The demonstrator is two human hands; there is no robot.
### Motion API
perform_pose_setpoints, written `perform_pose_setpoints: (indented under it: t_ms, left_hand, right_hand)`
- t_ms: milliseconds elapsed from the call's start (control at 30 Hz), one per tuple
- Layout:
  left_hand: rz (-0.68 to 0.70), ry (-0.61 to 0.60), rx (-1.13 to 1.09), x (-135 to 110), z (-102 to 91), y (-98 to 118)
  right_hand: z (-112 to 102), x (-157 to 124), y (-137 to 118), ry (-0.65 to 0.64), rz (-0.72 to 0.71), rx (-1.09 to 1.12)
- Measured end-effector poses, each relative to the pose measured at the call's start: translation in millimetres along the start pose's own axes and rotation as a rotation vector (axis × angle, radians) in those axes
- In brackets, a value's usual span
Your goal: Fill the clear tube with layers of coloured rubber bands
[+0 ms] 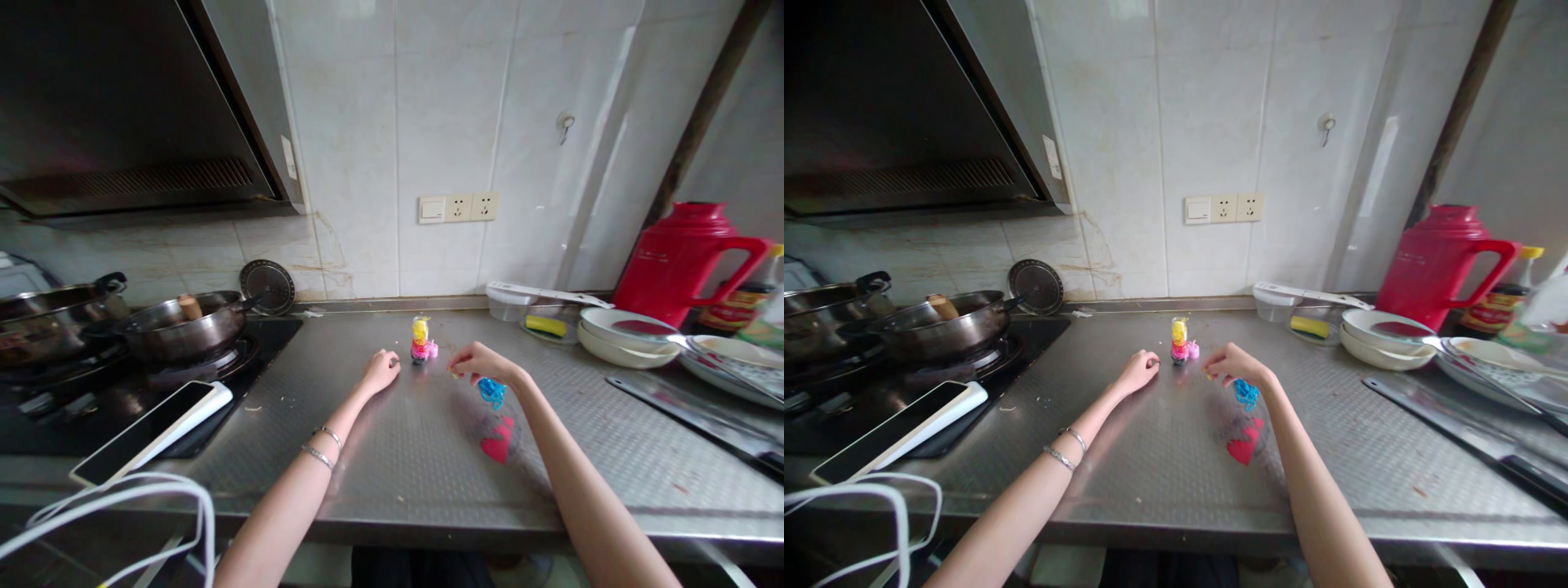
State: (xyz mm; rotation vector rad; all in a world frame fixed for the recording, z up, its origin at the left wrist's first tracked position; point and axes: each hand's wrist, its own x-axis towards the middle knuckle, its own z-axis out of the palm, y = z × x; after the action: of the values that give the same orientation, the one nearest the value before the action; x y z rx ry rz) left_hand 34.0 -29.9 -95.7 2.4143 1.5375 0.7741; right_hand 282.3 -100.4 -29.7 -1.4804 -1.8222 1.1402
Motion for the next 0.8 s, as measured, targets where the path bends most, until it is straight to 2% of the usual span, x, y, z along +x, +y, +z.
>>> perform_pose_setpoints:
  t_ms: [200,333,500,667,800]
  left_hand:
    - [0.003,-0.013,0.031,0.4,-0.5,1.0]
    - [0.016,-0.019,0.047,-0.5,-1.3,1.3]
    - [0.016,-0.035,0.051,-0.8,-1.6,1.1]
    - [0.024,-0.042,0.062,-1.4,-2.8,2.0]
    - [0.01,-0.059,0.077,-3.0,-5.6,5.2]
  right_hand:
    - [-10.4,21.6,-20.5,0.177,-0.109,0.023]
    - [-14.6,43.7,-38.5,0.38,-0.25,0.048]
    - [-14.9,66.0,-52.4,0.578,-0.383,-0.101]
    - [-11.3,77.8,-56.9,0.664,-0.442,-0.306]
    - [-7.5,81.4,-54.0,0.643,-0.502,-0.458]
